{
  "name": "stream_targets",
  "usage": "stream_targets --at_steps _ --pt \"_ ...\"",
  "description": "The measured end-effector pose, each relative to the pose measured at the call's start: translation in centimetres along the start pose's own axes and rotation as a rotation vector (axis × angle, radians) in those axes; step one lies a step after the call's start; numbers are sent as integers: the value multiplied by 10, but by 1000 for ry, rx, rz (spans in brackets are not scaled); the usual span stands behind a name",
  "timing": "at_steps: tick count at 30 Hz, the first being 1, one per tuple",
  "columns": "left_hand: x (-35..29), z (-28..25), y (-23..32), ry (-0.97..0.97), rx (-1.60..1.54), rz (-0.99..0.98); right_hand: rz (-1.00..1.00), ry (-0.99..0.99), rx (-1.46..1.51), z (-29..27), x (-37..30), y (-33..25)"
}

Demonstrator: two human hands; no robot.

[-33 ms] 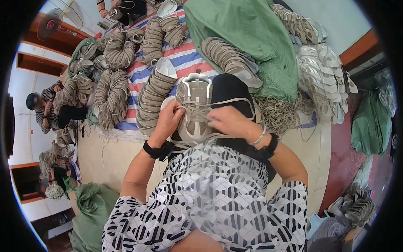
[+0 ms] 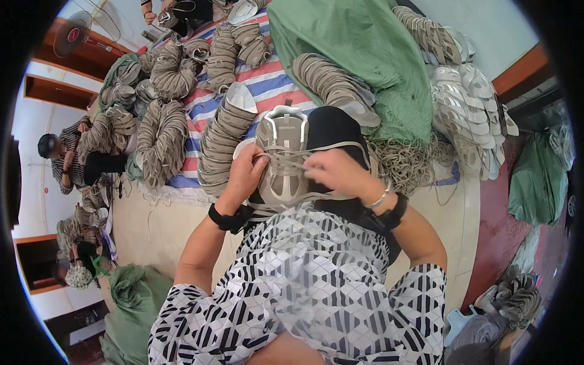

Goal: The person is sitting on the floor in a workshop environment, lacing a beige sneaker. They repeatedly thread the laces through the eyelets and pull them tight, working on a single shoe while surrounded by stacks of similar footwear.

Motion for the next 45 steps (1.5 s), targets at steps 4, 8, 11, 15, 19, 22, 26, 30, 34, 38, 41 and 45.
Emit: stream_targets --at_steps 4,8,11,15,19,22,26,30,34,38,41,45 --pt "4 -1 13 217 -98 120 173 60 187 -16 0 6" --pt "19 -6 41 -56 44 239 42 56 7 -13 -1 -1" --pt "34 -6 34 -210 221 352 16 0 12 -13 -1 -3" --pt "48 -13 27 -408 455 418 173 -47 68 -15 1 -1" --pt "54 -48 14 -235 483 634 128 -31 237 -13 5 0" --pt "67 -107 -4 -62 652 455 59 104 465 -14 9 -8" --pt "43 -113 -19 -110 562 335 -140 514 319 -19 14 -6" --pt "36 -109 -22 -39 442 213 -206 478 -194 -6 17 15" --pt "9 -94 -68 -55 255 107 308 175 218 -37 -9 22" --pt "-43 -62 -164 -60 -1 -263 308 385 461 -68 -25 108" --pt "-82 -83 -212 28 -510 -725 532 647 496 -101 -82 193" --pt "-202 -137 -305 717 -921 -1038 651 1017 1029 -143 -225 349"
Point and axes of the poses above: each hand's wrist, its own x-axis towards the middle knuckle, its own z-axis out of the palm, y = z × x, the point moved 3 cm from there along x, towards the middle knuckle, and after that the axes turned 13 degrees about z, right-handed, at the moved point
